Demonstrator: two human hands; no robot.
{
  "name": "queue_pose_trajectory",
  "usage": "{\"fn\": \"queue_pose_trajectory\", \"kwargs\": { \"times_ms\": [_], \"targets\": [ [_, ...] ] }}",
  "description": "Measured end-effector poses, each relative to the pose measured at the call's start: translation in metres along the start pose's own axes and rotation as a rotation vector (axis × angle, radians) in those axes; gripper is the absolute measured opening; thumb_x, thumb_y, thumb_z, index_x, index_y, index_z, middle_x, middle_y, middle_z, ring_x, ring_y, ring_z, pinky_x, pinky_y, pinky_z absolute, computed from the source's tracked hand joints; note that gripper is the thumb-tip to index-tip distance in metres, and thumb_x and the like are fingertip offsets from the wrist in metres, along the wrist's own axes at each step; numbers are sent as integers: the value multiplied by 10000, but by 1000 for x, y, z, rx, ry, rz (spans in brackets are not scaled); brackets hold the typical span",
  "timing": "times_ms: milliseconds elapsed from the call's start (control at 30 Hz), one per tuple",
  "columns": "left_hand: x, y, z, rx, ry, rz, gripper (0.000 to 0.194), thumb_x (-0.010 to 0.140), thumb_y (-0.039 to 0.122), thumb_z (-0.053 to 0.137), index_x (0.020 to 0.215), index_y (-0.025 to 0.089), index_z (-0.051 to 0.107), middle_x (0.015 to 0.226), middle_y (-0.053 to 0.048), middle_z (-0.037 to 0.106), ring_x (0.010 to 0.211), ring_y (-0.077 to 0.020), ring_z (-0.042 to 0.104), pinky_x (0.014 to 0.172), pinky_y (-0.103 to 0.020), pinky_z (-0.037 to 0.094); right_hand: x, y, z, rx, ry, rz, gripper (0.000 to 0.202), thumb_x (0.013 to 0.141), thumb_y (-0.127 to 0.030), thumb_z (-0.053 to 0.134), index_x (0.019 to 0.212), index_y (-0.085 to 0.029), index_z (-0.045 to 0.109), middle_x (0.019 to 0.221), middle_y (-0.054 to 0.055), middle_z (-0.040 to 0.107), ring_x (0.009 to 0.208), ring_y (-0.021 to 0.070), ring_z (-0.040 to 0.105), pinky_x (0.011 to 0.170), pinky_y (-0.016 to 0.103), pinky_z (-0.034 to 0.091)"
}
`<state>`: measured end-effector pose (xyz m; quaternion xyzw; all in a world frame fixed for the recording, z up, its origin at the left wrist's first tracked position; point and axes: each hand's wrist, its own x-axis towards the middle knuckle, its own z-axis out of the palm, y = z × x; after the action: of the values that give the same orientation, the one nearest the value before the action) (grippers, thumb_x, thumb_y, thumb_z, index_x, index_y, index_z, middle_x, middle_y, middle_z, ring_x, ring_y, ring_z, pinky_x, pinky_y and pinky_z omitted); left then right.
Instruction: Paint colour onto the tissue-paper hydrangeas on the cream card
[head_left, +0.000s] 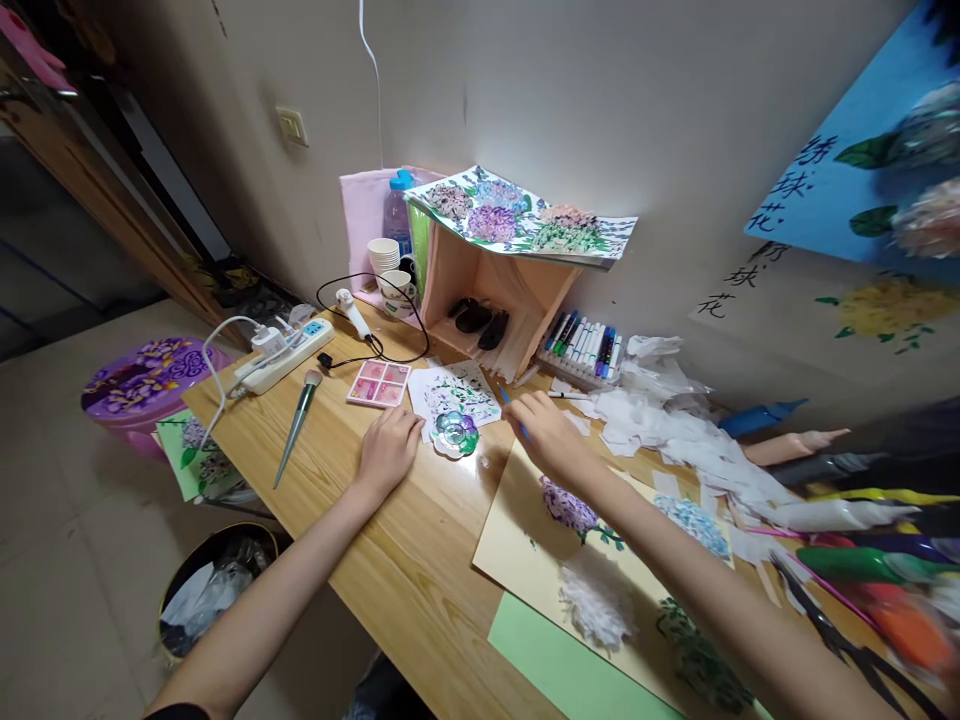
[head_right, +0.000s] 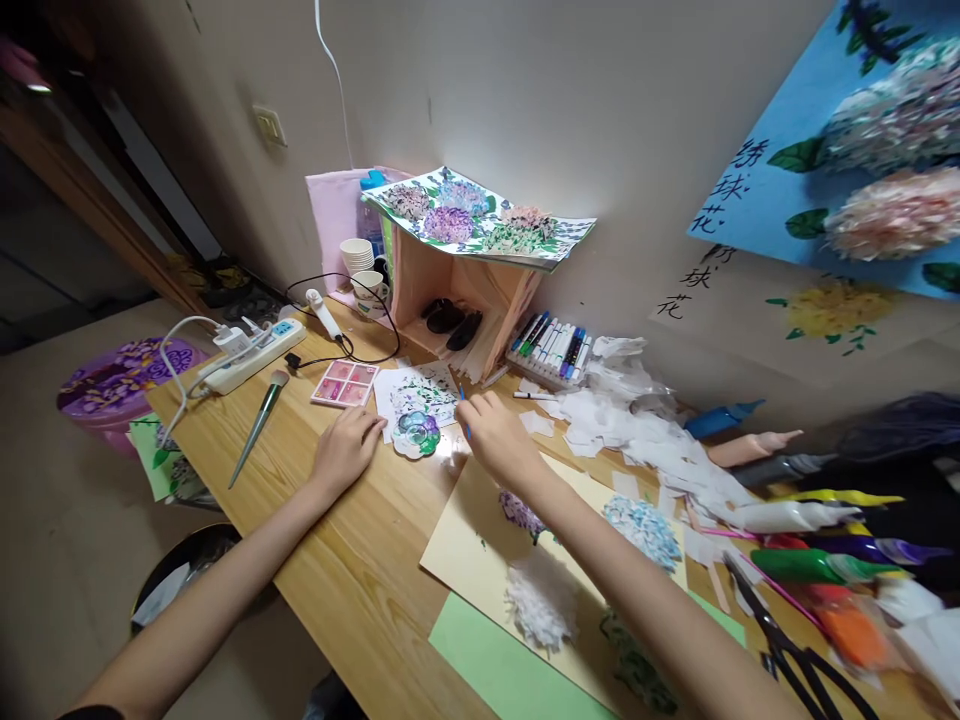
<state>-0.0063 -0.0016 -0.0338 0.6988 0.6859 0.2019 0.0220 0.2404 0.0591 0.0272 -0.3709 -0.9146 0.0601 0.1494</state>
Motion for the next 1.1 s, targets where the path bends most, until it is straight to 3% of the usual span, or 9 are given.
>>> {"fn": "queue_pose_trajectory", "kwargs": {
  "times_ms": [200,367,500,633,800,900,1100],
  "targets": [
    [-3,16,-9,-47,-99,-135,241,937,346,513,812,186,641,886,-65,692,853,-230,647,685,-308,447,-30,-23,28,-47,10,-21,270,927,-69,373,855,-219,585,851,78,644,814,248,550,695,362,458],
    [8,23,-10,-89,-182,-207,187,897,320,543,820,186,649,918,-65,711,862,-225,659,660,-290,435,-38,-38,32,-50,27,24,237,907,-85,414,886,-240,592,867,73,650,802,260,562,695,375,480],
    [15,25,-11,-133,-233,-274,151,863,287,557,806,200,665,906,-48,733,858,-216,667,633,-272,420,-40,-33,17,8,68,60,250,973,-177,330,985,-206,578,908,87,665,848,250,557,722,385,489],
    [15,29,-13,-147,-278,-336,223,867,379,560,805,197,675,920,-69,744,876,-241,669,641,-284,418,-46,-22,-9,178,123,125,237,990,-245,332,980,-202,565,894,86,659,858,232,547,733,368,466],
    [19,34,-15,-151,-344,-393,237,800,440,625,757,214,685,892,-61,748,855,-245,675,618,-276,416,-59,-10,-39,293,279,240,227,991,-301,356,981,-236,573,868,57,645,886,222,559,794,372,445],
    [23,36,-15,-143,-375,-404,243,777,449,632,701,224,689,798,-51,736,795,-243,675,600,-279,413,-72,-4,-54,319,393,297,233,987,-326,369,971,-247,588,858,47,645,882,218,574,802,373,439],
    [26,46,-18,-93,-423,-363,262,744,415,642,584,208,656,670,-69,692,730,-262,665,585,-295,399,-98,6,-73,348,494,367,248,976,-345,397,954,-247,624,875,48,648,889,214,584,805,375,439]
  ]
}}
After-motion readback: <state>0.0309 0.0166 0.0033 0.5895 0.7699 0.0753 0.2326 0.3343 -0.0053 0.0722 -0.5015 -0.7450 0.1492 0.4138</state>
